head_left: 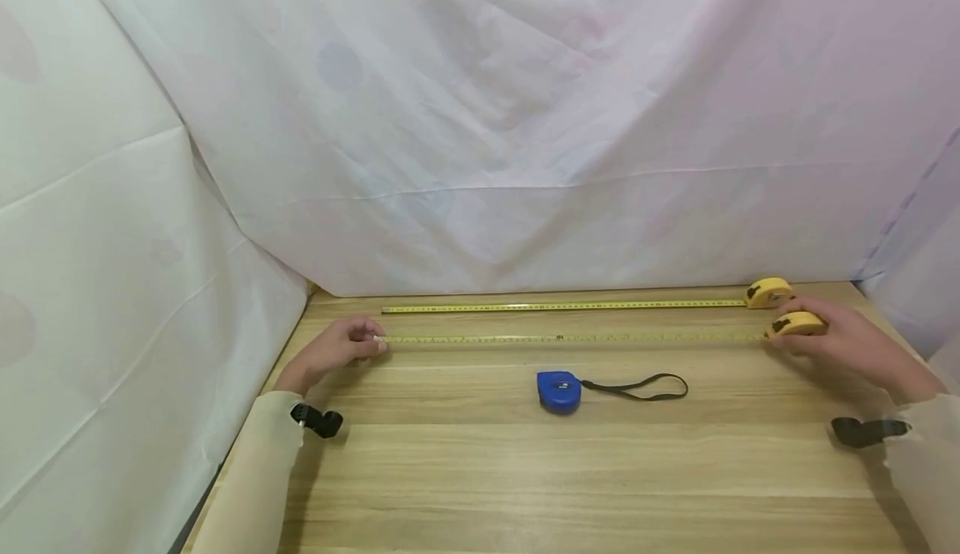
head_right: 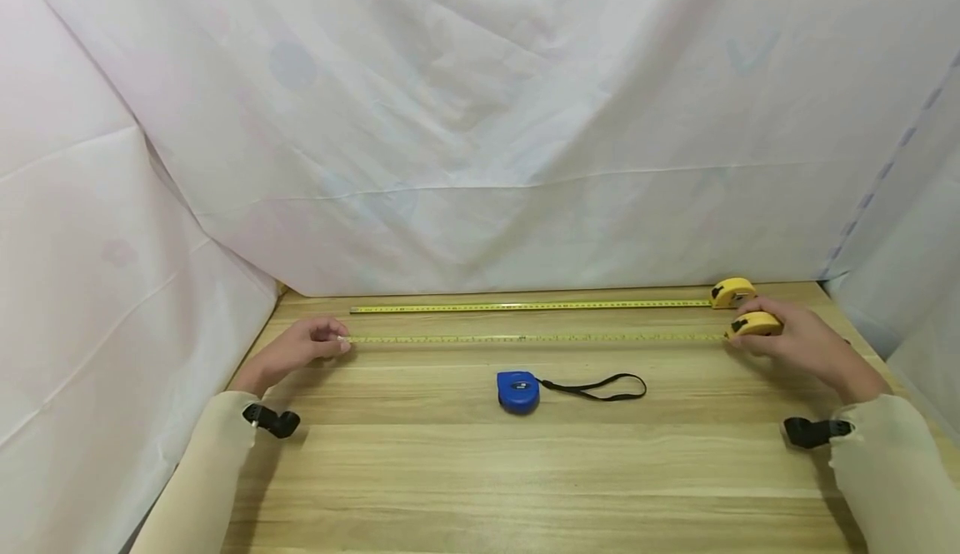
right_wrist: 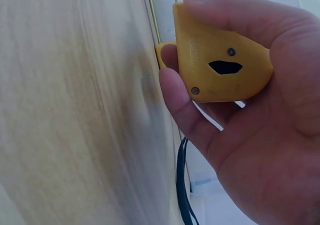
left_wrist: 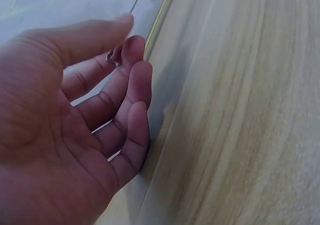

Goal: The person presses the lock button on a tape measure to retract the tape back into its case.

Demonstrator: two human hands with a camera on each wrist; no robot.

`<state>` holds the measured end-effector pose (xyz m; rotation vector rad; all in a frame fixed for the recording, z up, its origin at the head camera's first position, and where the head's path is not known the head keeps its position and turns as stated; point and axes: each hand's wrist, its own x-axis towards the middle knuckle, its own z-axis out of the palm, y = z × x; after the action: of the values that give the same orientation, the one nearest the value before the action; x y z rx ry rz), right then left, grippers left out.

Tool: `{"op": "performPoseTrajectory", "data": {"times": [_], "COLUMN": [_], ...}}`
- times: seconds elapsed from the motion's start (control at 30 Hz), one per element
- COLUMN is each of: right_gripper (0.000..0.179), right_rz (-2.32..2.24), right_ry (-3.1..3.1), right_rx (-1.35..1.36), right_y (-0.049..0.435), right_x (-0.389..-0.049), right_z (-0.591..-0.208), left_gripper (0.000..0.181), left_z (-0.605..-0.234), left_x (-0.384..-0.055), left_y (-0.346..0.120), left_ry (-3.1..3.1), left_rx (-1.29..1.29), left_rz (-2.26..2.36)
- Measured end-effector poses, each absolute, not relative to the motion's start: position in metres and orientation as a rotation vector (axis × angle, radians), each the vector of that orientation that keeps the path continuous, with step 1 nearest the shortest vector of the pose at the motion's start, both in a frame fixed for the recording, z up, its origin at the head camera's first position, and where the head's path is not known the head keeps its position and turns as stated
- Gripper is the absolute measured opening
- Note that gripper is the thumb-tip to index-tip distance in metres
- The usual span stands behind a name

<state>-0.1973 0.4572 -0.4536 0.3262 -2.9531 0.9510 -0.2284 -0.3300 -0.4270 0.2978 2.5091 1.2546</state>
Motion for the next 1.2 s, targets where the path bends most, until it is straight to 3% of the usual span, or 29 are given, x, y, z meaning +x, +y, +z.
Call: {"op": "performPoseTrajectory", "data": {"times": [0.33,0.73,1.2], "right_gripper": [0.038,0.05,0.049], "right_rz": [1.191,1.417,1.251], "right_ry": [-2.786,-2.663,-2.629], "right_rx": [0.284,0.004,-0.017], "right_y": [0.455,0.438,0.425], "right_x": [-0.189,-0.186,-0.196], "right_z": [-0.455,-0.462,-0.462], "left_gripper": [0.032,0.035,0.026], "left_z": [-0.43,-0.431,-0.426], "left_x": [-0.232,-0.231,-0.227], "left_y": [-0.323,-0.313,-0.313], "left_ry": [2.432,2.372,2.308], "left_rx": [0.145,0.078,-0.009], "left_rz": [1.516,1.793,1.921]}}
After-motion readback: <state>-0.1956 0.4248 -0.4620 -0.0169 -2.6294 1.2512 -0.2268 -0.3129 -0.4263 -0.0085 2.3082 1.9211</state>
